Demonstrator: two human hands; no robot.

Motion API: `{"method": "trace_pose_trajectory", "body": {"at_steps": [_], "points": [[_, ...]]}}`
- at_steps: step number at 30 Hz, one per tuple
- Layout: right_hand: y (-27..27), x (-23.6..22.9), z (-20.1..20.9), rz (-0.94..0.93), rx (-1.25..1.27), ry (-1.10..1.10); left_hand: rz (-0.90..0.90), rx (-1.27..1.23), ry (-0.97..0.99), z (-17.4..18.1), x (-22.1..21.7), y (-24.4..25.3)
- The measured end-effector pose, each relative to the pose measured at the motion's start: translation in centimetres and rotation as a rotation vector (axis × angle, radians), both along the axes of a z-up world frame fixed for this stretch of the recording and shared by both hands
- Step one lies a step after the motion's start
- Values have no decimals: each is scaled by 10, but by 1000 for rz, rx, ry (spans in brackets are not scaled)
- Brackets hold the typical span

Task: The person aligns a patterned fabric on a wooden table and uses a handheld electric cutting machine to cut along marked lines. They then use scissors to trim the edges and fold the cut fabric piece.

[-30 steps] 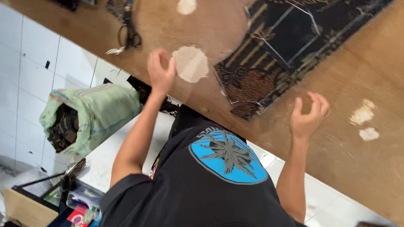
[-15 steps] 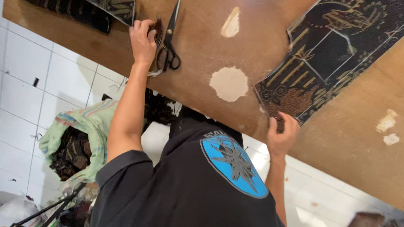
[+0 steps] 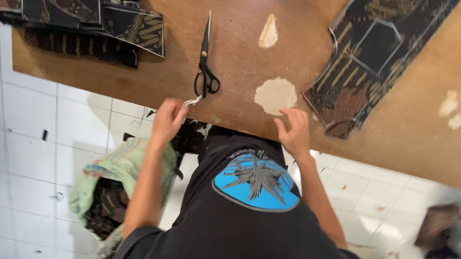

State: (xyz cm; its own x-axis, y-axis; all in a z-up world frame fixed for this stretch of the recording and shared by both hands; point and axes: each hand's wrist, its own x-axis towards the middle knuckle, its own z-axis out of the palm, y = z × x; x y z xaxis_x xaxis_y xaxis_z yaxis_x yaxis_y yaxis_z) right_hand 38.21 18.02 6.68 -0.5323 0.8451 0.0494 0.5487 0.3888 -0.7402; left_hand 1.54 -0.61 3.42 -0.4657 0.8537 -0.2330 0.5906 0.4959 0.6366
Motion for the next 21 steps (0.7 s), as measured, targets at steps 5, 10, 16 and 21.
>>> {"method": "trace_pose_trajectory", "body": {"at_steps": [5, 10, 16, 21], "points": [[-6, 14, 19, -85, 27, 30, 105, 315, 428, -31, 21, 133], [-30, 51, 20, -317, -11, 18, -89, -21, 587, -49, 25, 184], [-76, 87, -8, -680, -429, 210, -225, 199, -68, -34, 48, 180], [-79, 79, -18, -565, -512, 427, -252, 65, -728, -12, 170, 193]]}}
